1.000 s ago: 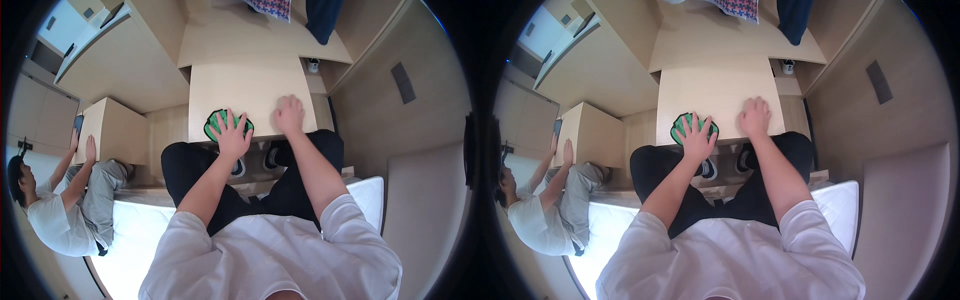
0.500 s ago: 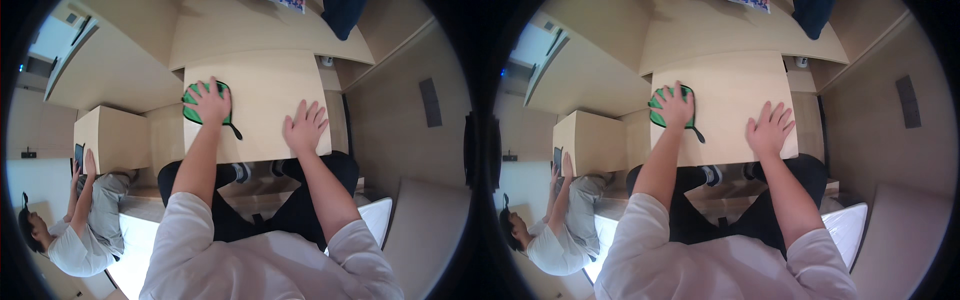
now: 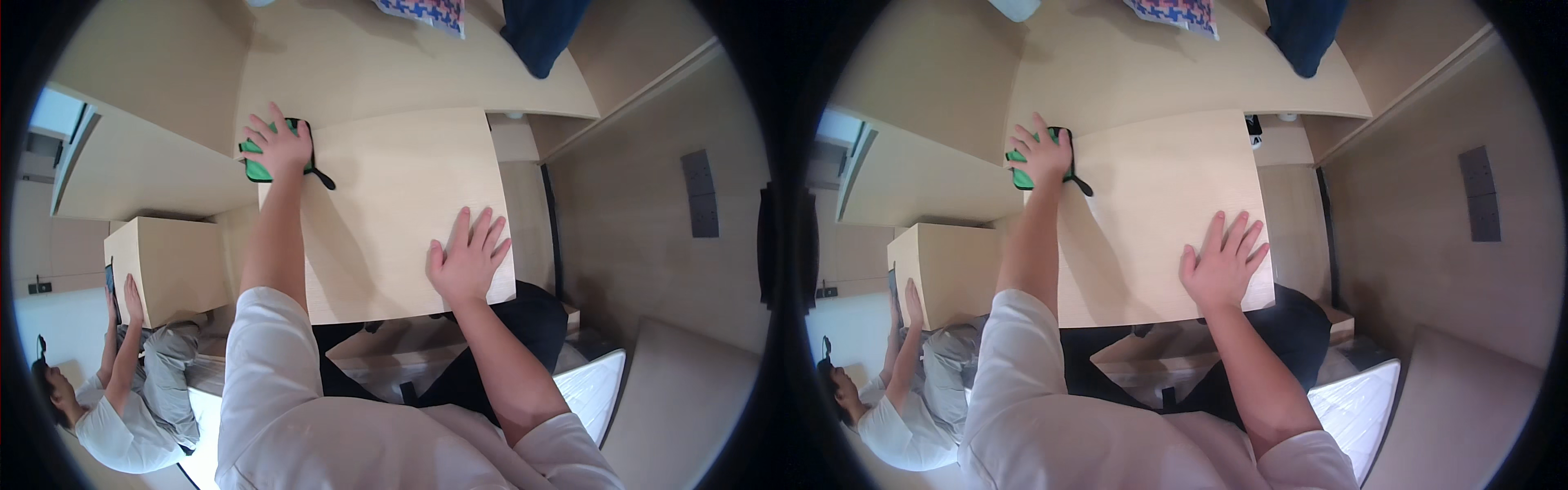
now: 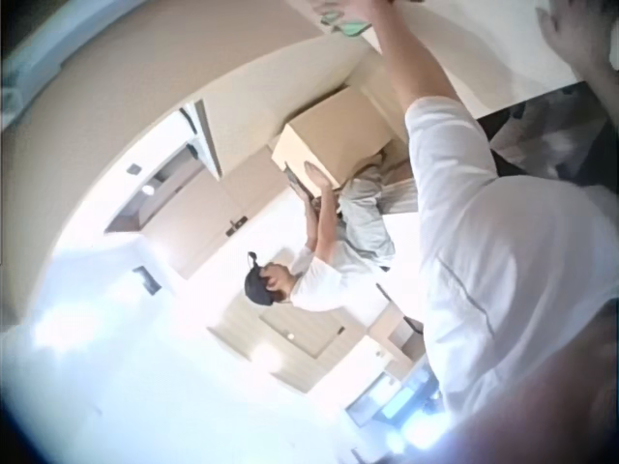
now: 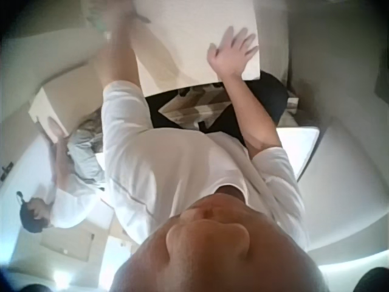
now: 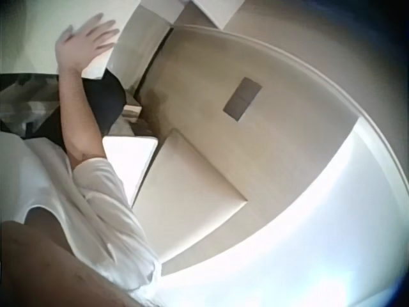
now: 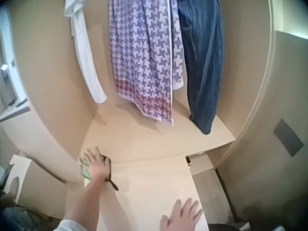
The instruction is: The person wipes a light-colored wooden shelf by hand using a green cloth, rubbing the surface repeatedly in circular and linear motions.
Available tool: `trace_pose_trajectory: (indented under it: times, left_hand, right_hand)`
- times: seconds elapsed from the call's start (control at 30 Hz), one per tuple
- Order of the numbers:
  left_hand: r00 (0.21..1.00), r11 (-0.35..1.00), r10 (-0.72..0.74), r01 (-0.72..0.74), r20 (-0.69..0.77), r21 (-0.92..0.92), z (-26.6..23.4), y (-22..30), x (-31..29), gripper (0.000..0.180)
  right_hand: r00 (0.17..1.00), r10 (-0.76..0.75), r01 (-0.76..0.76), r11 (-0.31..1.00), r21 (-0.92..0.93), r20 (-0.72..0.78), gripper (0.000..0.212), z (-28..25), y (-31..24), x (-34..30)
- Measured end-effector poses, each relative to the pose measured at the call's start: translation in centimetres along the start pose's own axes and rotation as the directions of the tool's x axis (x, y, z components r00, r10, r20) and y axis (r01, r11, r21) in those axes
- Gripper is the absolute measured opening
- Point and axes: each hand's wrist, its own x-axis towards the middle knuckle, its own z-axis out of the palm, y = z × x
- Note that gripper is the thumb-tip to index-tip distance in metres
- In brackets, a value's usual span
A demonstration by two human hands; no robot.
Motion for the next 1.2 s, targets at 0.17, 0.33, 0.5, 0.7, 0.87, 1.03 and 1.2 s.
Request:
trace_pose_trajectory:
  times: [0.17,0.33,0.5,0.7,0.87,1.03,1.2]
  left_hand:
    - [0.975,0.977,0.208,-0.202,0.080,-0.071,-3.0,0.5,-7.0,0.081]
    - [0.942,0.967,0.247,-0.226,0.228,-0.116,-6.7,-3.6,-16.7,0.077]
    - [0.934,0.942,0.319,-0.294,0.163,-0.161,-10.2,-6.9,-28.0,0.076]
    - [0.921,0.947,0.296,-0.247,0.254,-0.206,-16.6,-8.8,-35.7,0.079]
    - [0.855,0.901,0.426,-0.373,0.296,-0.220,-13.6,-9.4,-32.2,0.078]
    - [0.915,0.941,0.326,-0.291,0.236,-0.170,-10.0,-6.2,-24.2,0.078]
    - [0.947,0.972,0.227,-0.205,0.228,-0.115,-5.9,-4.3,-14.1,0.078]
  right_hand:
    - [1.000,0.024,-0.025,0.999,-0.029,-0.010,0.087,-0.1,1.0,0.4]
    - [1.000,0.030,-0.030,0.999,-0.031,-0.008,0.085,0.1,0.3,0.2]
    - [0.999,0.011,-0.013,0.999,-0.038,-0.046,0.083,0.9,1.5,0.6]
    - [0.998,0.017,-0.022,0.997,-0.071,-0.061,0.077,1.9,1.9,0.1]
    - [0.999,0.026,-0.028,0.998,-0.053,-0.046,0.076,1.5,0.8,-0.2]
    - [0.997,0.028,-0.031,0.998,-0.049,-0.065,0.076,1.0,0.9,-0.1]
    - [0.996,0.003,-0.007,0.999,-0.043,-0.084,0.079,0.9,0.3,-0.4]
